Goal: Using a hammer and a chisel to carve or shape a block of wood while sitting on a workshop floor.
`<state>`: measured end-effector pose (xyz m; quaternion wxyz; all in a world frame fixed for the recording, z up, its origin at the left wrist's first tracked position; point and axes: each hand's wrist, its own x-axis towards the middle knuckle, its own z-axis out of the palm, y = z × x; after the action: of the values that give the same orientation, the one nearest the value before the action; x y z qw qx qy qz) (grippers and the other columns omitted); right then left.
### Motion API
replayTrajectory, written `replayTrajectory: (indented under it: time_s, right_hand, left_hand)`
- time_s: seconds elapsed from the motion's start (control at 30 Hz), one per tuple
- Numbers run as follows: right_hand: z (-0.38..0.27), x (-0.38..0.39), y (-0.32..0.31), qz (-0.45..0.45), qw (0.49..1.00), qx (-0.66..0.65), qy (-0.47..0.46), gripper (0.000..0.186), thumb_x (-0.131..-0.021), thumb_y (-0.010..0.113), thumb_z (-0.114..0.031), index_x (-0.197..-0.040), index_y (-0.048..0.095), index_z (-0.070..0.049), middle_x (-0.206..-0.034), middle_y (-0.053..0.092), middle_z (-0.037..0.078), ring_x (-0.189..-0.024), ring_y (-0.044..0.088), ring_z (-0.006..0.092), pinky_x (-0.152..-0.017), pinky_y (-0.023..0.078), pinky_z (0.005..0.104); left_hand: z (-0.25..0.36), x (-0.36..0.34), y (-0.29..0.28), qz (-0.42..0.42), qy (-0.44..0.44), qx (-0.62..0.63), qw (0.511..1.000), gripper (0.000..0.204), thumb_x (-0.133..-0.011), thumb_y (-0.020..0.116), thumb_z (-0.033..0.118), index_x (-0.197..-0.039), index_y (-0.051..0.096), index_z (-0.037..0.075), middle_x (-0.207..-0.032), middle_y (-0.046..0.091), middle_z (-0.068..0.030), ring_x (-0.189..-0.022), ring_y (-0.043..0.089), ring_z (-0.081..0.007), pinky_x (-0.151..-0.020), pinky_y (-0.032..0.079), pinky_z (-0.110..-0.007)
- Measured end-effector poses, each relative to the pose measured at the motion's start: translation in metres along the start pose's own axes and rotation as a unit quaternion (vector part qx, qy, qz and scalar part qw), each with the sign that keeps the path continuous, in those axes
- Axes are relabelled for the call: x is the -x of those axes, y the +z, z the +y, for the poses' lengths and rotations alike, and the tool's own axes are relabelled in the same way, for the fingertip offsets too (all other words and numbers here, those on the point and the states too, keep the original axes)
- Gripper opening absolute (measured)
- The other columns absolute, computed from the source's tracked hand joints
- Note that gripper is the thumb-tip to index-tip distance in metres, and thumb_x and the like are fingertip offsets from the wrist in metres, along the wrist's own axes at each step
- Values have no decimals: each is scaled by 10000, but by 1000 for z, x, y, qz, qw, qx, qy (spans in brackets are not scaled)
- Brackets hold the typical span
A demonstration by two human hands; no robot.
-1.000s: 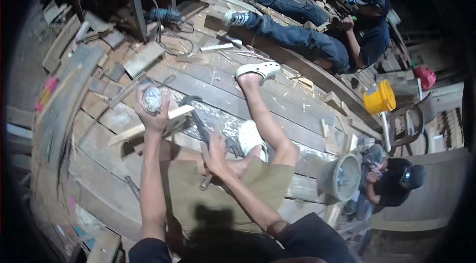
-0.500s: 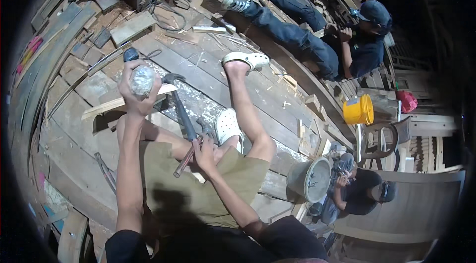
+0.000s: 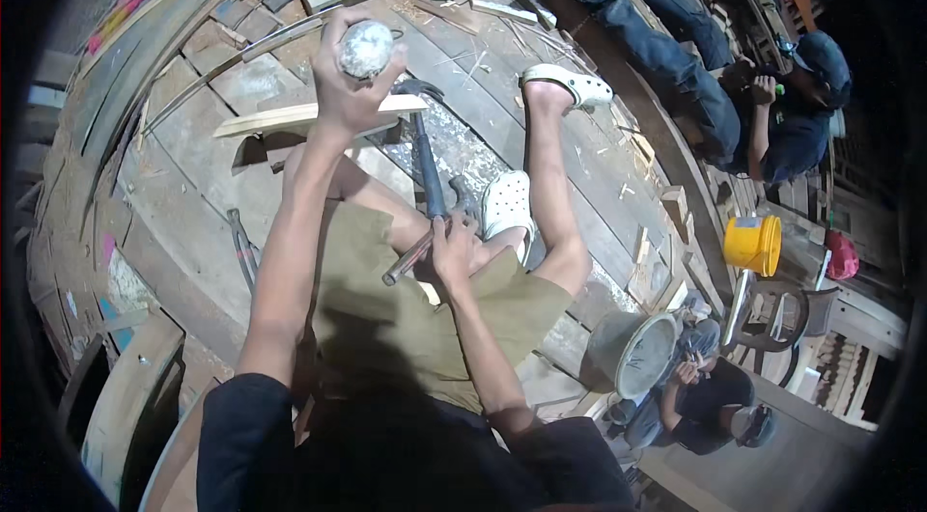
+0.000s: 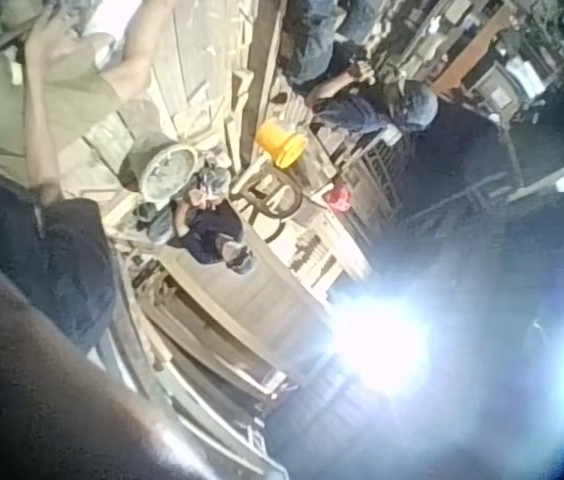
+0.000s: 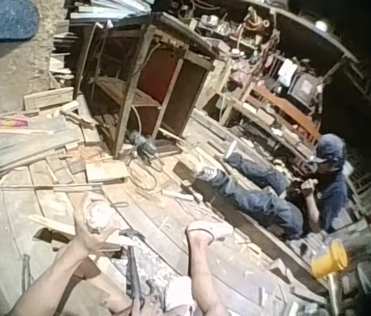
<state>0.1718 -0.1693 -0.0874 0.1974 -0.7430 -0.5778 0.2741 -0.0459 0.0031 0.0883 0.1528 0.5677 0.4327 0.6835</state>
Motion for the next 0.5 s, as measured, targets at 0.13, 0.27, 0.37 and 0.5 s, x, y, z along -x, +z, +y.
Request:
replayTrajectory:
  time_s: [0.13,0.27,0.37,0.5]
  right_hand:
    - [-2,1,0,9,1000,-4,2,397,-891,536,-279,-1149,554,23,-1114,505,304,-1079,456,442,-926,321,507]
    - [-2,2,-1,27,1000,13,-6,389,-873,547,-278,-1143,563,3,-1097,495,292,-1044,461,437,-921,311,496]
    - [-1,1,0,27,998,57,-13,405,-871,549,-281,-1156,559,7,-1094,490,298,-1038,464,443,-916,320,506]
    - [-1,1,-1,26,999,31,-10,381,-877,527,-278,-1174,546,-41,-1130,498,277,-1052,487,420,-908,342,495]
  left_hand:
    - [6,2,-1,-4,6,-11,1000,312,-761,737,119,-963,527,9,-822,552,-52,-710,545,-106,-647,463,-249]
    - [10,10,-1,-1,-15,-20,1000,302,-755,732,113,-949,531,-2,-817,542,-52,-717,544,-112,-646,457,-253]
    - [10,12,-1,7,-1,-19,1000,322,-738,745,134,-942,542,-10,-823,552,-61,-712,550,-128,-656,460,-265]
    - [5,12,0,16,-14,-6,1000,335,-726,754,139,-945,548,-9,-828,564,-64,-708,550,-123,-654,462,-257]
